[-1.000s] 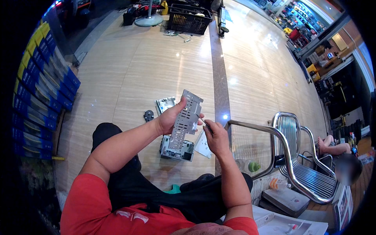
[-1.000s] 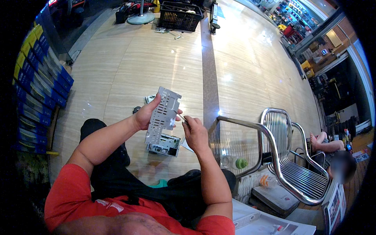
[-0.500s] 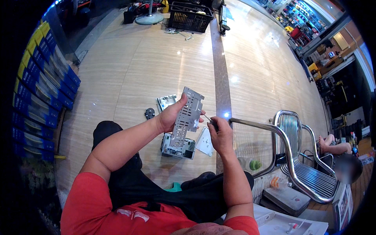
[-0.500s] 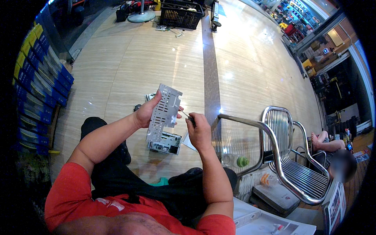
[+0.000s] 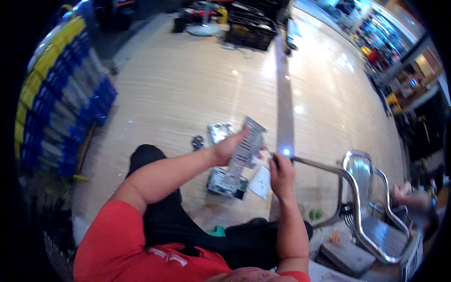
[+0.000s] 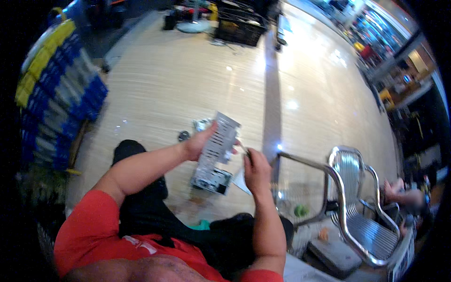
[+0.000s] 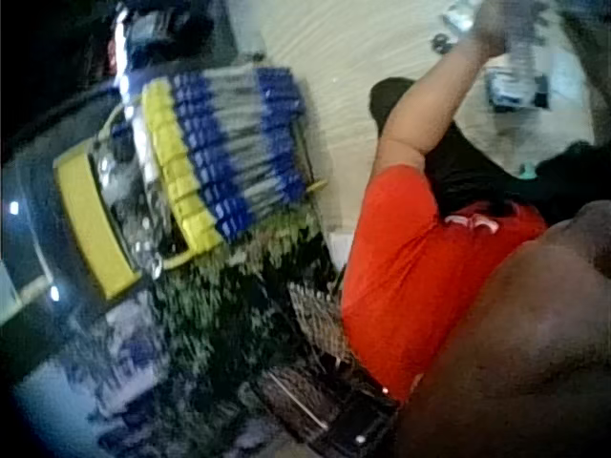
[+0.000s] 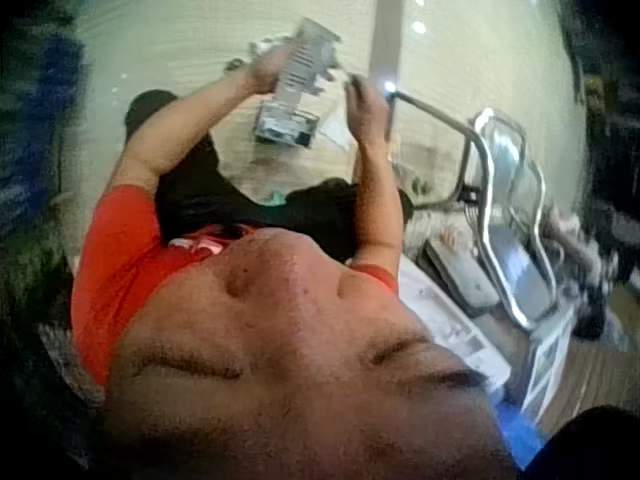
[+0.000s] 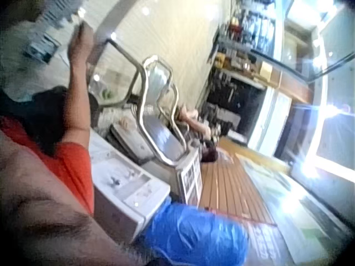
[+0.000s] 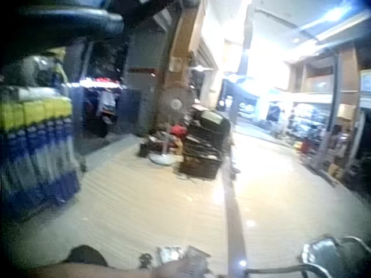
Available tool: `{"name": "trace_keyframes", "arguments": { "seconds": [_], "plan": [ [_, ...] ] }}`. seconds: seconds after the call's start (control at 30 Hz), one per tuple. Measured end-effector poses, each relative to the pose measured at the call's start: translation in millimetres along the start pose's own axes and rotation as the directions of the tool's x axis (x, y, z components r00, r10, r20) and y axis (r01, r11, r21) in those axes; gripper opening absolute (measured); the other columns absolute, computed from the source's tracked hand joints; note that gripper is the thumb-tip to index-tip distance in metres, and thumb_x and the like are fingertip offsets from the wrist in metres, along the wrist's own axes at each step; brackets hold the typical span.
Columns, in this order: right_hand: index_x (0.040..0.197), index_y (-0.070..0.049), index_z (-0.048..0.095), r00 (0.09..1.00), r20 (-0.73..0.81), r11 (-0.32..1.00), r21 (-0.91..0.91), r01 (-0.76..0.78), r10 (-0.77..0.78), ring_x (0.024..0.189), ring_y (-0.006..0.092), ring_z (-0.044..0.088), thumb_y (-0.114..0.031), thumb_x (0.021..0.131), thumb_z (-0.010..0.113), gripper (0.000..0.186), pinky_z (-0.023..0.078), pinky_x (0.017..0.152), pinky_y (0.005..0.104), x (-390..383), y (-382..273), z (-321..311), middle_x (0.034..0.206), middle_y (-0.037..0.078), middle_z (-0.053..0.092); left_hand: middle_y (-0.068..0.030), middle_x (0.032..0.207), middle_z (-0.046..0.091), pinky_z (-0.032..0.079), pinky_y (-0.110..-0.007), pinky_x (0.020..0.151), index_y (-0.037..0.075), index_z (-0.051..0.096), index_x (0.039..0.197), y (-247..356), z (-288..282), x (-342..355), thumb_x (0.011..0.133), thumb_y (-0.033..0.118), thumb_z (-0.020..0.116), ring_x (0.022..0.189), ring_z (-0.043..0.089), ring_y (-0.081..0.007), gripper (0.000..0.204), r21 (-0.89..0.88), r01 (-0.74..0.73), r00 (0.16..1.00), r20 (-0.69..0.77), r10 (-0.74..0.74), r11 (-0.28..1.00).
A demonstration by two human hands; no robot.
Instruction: The person disassembles a car stereo unit by hand and with a small screwdriver, prying apart the metal casing and removing components while sitting on the floor.
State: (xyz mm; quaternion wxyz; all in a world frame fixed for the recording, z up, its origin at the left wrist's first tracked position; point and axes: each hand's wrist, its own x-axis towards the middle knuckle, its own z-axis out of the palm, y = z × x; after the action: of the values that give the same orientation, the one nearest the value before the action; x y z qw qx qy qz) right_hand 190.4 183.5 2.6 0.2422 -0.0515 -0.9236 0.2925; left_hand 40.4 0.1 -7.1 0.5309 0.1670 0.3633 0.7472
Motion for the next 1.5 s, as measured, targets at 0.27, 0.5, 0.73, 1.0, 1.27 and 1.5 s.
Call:
{"name": "trace_keyframes", "arguments": {
  "seconds": [0.27,0.5,0.73,1.0,1.27,1.5],
  "plan": [
    [0.115,-0.003,0.067,0.994,0.093,0.998,0.024,-0.063,0.061,0.089,0.0374,0.068,-0.009,0.093,0.068,0.023,0.054,0.078,0.0425,-6,-4,4,0.098,0.019,0.069,-0.0133,0.122,0.065,0.059,-0.042,0.086,0.01,0.048,0.139,-10,-3,9,0.103,0.065,0.032,0.109,0.068,-0.0267,0.068,0.014,0.028,0.991,-0.131,-0.026,1.0],
    [0.115,-0.001,0.066,0.999,-0.034,0.996,0.091,-0.005,0.008,0.084,0.0334,0.07,-0.006,0.093,0.069,0.023,0.055,0.074,0.0392,-3,-8,4,0.095,0.019,0.069,-0.0123,0.122,0.061,0.055,-0.039,0.086,0.008,0.046,0.14,-10,1,12,0.099,0.07,0.043,0.096,0.065,-0.0215,0.074,0.117,0.054,0.902,-0.432,0.002,0.992],
    [0.113,-0.003,0.065,0.988,0.122,0.992,0.093,0.079,-0.09,0.081,0.0345,0.069,-0.007,0.091,0.07,0.022,0.054,0.071,0.0407,-8,-14,15,0.093,0.017,0.068,-0.0088,0.117,0.059,0.051,-0.035,0.089,0.008,0.041,0.146,-19,1,15,0.102,0.065,0.045,0.099,0.059,-0.0169,0.073,0.435,0.025,0.977,-0.201,0.07,0.9],
    [0.11,-0.004,0.065,0.992,0.08,0.989,0.121,0.086,-0.096,0.075,0.0326,0.067,-0.006,0.091,0.07,0.02,0.052,0.066,0.04,-9,-15,12,0.088,0.016,0.067,-0.0071,0.115,0.056,0.051,-0.035,0.089,0.009,0.031,0.156,-15,10,10,0.103,0.061,0.046,0.097,0.059,-0.017,0.075,0.605,0.038,0.976,-0.194,0.101,0.795],
    [0.111,-0.003,0.066,0.995,0.052,0.993,0.084,0.085,-0.09,0.074,0.0303,0.067,-0.004,0.092,0.068,0.02,0.053,0.066,0.0372,-6,-16,6,0.089,0.016,0.067,-0.0109,0.109,0.06,0.049,-0.034,0.085,0.004,0.027,0.159,-10,18,4,0.1,0.067,0.047,0.093,0.054,-0.0178,0.088,0.617,0.039,0.971,-0.208,0.116,0.786],
    [0.113,-0.002,0.066,0.997,-0.072,0.993,0.115,0.04,-0.032,0.084,0.0335,0.069,-0.004,0.093,0.066,0.02,0.055,0.072,0.0381,-6,-8,8,0.095,0.018,0.069,-0.0111,0.125,0.056,0.051,-0.038,0.095,0.01,0.027,0.158,-27,-4,20,0.105,0.058,0.045,0.103,0.057,-0.0175,0.075,0.616,-0.001,0.933,-0.283,0.223,0.788]
  ]
}}
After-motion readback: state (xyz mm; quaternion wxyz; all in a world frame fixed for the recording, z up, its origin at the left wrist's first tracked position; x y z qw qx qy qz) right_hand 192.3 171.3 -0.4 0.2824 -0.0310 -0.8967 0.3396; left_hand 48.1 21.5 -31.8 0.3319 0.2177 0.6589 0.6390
